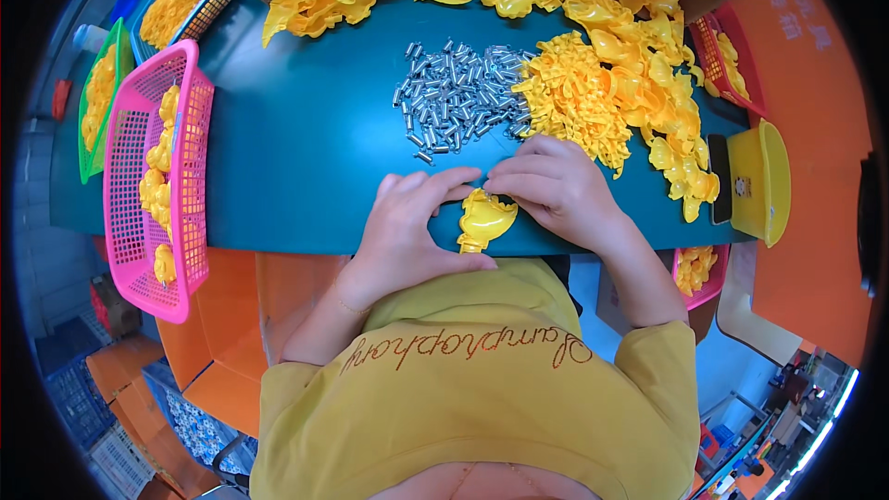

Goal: Assembling small yellow plastic toy ducks by connecting bodies and heads.

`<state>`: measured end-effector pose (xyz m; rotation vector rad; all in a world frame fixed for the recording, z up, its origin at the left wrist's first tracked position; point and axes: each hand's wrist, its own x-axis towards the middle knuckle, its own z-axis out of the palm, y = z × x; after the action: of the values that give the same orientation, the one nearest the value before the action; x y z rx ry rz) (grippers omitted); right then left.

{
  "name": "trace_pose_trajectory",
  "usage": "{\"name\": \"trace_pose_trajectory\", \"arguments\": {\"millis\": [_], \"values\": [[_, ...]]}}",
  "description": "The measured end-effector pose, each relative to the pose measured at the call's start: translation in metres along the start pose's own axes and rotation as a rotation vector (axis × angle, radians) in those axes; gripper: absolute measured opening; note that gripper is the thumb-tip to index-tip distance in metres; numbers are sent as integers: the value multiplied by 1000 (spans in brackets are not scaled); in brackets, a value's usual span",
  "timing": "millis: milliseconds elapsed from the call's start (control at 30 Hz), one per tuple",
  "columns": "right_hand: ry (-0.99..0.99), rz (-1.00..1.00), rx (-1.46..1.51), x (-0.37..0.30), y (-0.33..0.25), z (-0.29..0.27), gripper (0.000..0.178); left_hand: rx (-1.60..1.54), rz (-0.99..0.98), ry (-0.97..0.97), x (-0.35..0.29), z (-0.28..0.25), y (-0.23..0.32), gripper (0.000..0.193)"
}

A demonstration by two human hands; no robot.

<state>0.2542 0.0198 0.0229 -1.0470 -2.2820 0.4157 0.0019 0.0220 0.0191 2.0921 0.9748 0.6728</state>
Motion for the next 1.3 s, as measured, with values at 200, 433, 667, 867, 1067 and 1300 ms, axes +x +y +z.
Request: {"name": "trace_pose_trajectory", "arguments": {"millis": [200, 433, 667, 867, 1067, 1300], "values": [[39, -26, 3, 0, -1, 0, 32, -3, -1, -6, -1, -1, 0, 100], [95, -42, -43, -2, 3, 11, 31, -9, 6, 11, -1, 0, -2, 102], [52, -10, 25, 0, -2, 14, 26, -22, -3, 41, -1, 2, 3, 101], [77, 353, 305, -10, -30, 13, 20, 47, 52, 53, -1, 7, 1, 99], [271, 354, 228, -11, -37, 47, 14, 94, 7, 2, -2, 2, 4, 88], [216, 307, 283, -18, -28, 43, 14, 97, 117, -158, 4, -11, -8, 92]]}}
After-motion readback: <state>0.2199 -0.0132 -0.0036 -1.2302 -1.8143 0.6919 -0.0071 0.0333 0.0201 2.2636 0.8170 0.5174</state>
